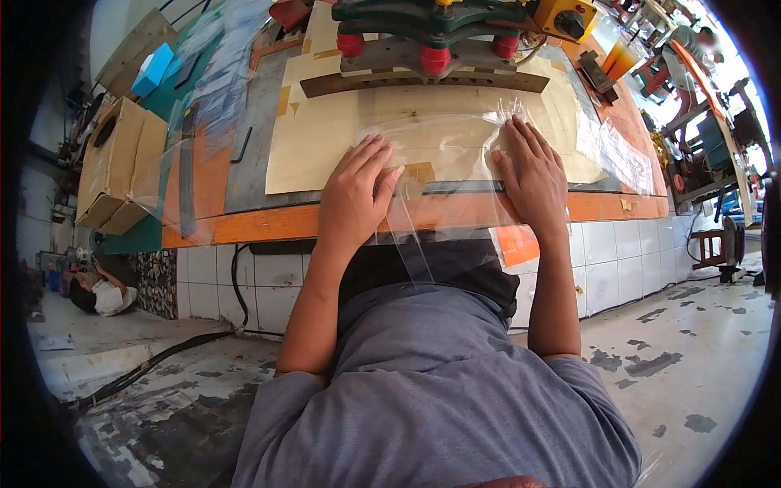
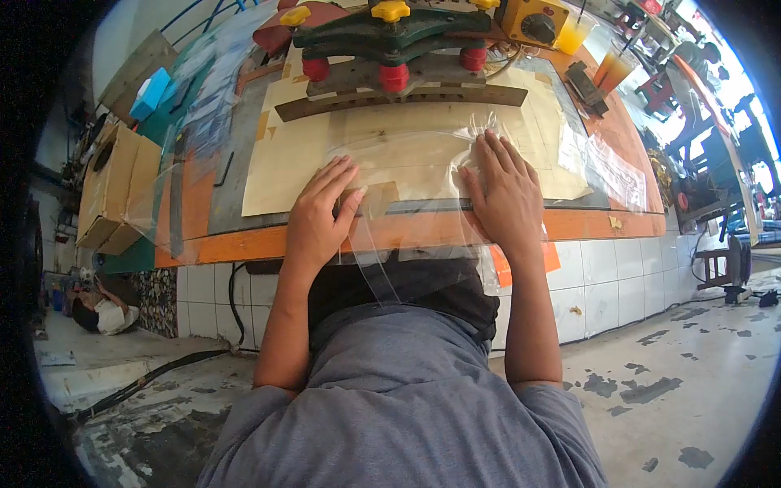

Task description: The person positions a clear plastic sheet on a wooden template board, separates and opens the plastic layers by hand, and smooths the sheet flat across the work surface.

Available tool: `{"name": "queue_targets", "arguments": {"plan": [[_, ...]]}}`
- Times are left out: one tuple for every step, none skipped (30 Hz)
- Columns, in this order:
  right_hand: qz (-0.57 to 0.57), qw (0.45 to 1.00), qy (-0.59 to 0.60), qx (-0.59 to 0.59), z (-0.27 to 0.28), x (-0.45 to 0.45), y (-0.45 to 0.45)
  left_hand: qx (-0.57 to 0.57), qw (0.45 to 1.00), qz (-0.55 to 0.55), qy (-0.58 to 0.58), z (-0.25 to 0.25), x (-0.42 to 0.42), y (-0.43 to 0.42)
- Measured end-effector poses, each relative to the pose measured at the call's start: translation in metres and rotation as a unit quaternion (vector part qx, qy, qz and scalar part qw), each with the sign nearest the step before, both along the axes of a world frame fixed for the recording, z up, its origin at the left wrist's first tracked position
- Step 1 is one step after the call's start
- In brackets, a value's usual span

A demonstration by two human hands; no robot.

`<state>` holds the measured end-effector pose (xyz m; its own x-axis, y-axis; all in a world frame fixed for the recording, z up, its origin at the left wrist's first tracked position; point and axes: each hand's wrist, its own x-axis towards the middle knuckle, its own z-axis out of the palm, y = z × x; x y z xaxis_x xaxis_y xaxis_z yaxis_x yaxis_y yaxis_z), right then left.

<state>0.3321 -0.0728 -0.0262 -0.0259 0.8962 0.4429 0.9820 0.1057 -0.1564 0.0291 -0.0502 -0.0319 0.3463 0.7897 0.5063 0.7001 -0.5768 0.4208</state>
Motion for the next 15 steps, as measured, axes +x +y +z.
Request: {"name": "queue_targets", "arguments": {"plan": [[0.001, 1.0, -0.001, 0.001, 0.0, 0.0, 0.0, -0.001, 1.0, -0.001, -0.002, 0.0, 0.0, 0.0], [0.002, 1.0, -0.002, 0.003, 0.0, 0.0, 0.0, -0.001, 1.0, -0.001, -0.002, 0.0, 0.0, 0.0], [0.002, 1.0, -0.001, 0.002, 0.0, 0.0, 0.0, -0.001, 1.0, -0.002, -0.001, 0.0, 0.0, 0.0], [0.003, 1.0, -0.001, 0.003, 0.0, 0.0, 0.0, 0.0, 1.0, -0.003, -0.001, 0.0, 0.0, 0.0], [0.003, 1.0, -0.001, 0.003, 0.0, 0.0, 0.0, -0.001, 1.0, -0.003, -0.001, 0.0, 0.0, 0.0], [0.003, 1.0, -0.001, 0.003, 0.0, 0.0, 0.0, -0.001, 1.0, -0.004, 0.0, 0.0, 0.0, 0.0], [0.002, 1.0, -0.001, 0.002, 0.0, 0.0, 0.0, 0.0, 1.0, -0.004, 0.0, 0.0, 0.0, 0.0], [0.001, 1.0, -0.002, 0.001, 0.0, 0.0, 0.0, 0.0, 1.0, -0.004, 0.0, -0.001, -0.001, 0.0], [0.001, 1.0, -0.002, 0.001, 0.0, 0.0, 0.0, 0.002, 1.0, -0.003, 0.003, -0.001, -0.001, 0.001], [0.001, 1.0, -0.002, 0.001, 0.0, 0.0, 0.0, 0.005, 1.0, -0.002, 0.006, -0.002, -0.001, 0.001], [0.001, 1.0, -0.002, 0.0, -0.001, 0.0, 0.0, 0.005, 1.0, -0.002, 0.005, -0.001, 0.0, 0.0], [0.001, 1.0, -0.002, 0.0, 0.0, 0.0, 0.0, 0.02, 0.999, -0.006, -0.035, 0.0, 0.0, -0.003], [0.003, 1.0, 0.002, 0.0, 0.001, 0.0, 0.0, 0.035, 0.997, -0.009, -0.075, 0.003, 0.001, -0.007], [0.003, 1.0, 0.005, -0.001, 0.002, -0.001, -0.001, 0.035, 0.997, -0.011, -0.074, 0.007, 0.001, -0.014], [0.0, 1.0, 0.007, -0.001, 0.002, 0.0, 0.0, 0.078, 0.989, -0.044, -0.121, 0.013, 0.0, -0.024]]}}
